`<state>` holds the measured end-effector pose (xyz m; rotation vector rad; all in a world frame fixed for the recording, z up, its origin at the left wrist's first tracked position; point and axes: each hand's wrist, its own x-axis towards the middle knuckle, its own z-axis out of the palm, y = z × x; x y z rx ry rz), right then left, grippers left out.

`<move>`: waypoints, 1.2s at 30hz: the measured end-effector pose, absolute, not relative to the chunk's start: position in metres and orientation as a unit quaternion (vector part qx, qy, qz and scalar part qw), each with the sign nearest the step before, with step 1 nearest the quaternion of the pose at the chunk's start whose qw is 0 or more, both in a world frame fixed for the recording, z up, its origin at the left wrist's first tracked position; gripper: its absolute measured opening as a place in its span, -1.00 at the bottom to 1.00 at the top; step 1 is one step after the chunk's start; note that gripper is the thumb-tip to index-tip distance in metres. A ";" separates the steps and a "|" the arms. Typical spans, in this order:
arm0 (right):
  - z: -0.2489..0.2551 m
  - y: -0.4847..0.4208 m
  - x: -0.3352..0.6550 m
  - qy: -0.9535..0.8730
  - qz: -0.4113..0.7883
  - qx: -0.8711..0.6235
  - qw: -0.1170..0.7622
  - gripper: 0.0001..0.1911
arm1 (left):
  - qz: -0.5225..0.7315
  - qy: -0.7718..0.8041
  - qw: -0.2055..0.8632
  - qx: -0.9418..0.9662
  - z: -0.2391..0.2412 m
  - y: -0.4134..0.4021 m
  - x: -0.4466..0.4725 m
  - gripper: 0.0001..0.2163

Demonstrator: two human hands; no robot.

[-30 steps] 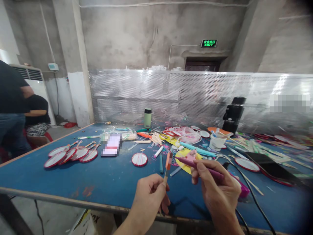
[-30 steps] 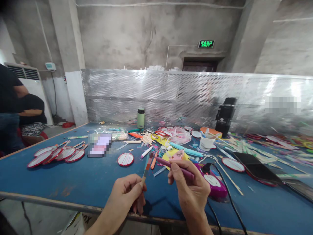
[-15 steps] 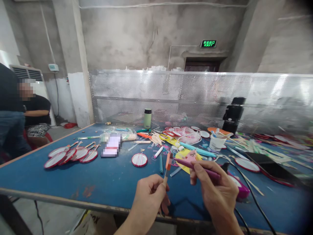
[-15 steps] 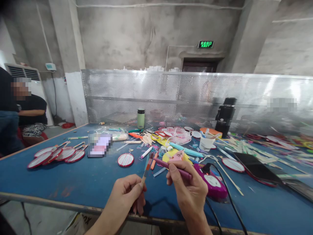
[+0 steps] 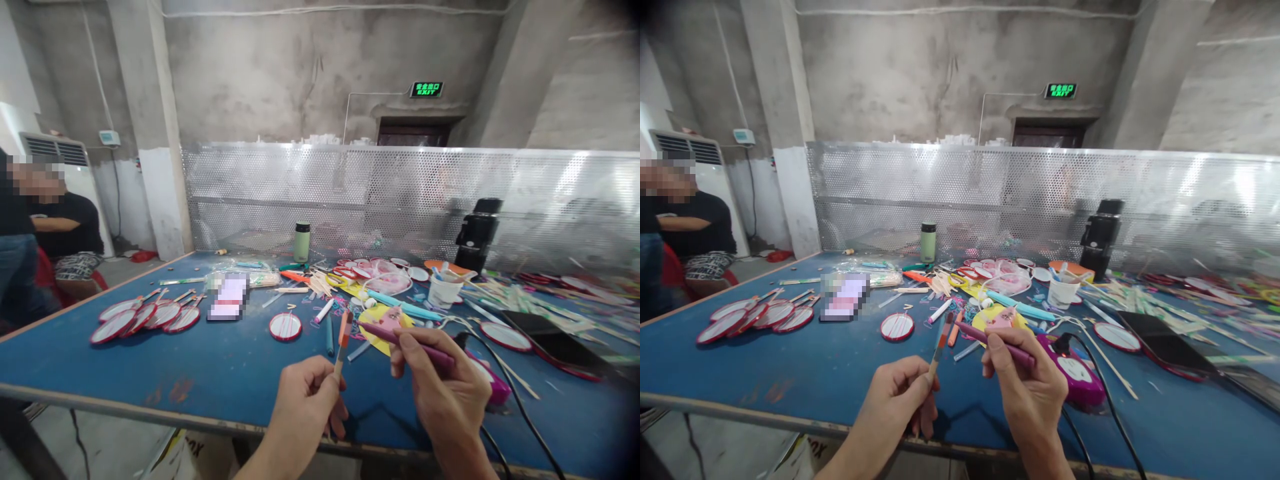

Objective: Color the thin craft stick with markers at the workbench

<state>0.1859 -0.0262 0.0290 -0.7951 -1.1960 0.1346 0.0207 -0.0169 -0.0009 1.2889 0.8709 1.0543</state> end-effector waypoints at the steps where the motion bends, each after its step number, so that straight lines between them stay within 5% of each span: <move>1: 0.029 -0.026 0.186 -0.548 0.061 -0.362 0.752 -0.86 | 0.453 0.374 0.590 0.554 -0.001 -0.017 0.021 -0.69; 36: 0.027 -0.026 0.185 -0.551 0.040 -0.352 0.756 -0.92 | 0.443 0.385 0.592 0.552 0.004 -0.019 0.021 -0.70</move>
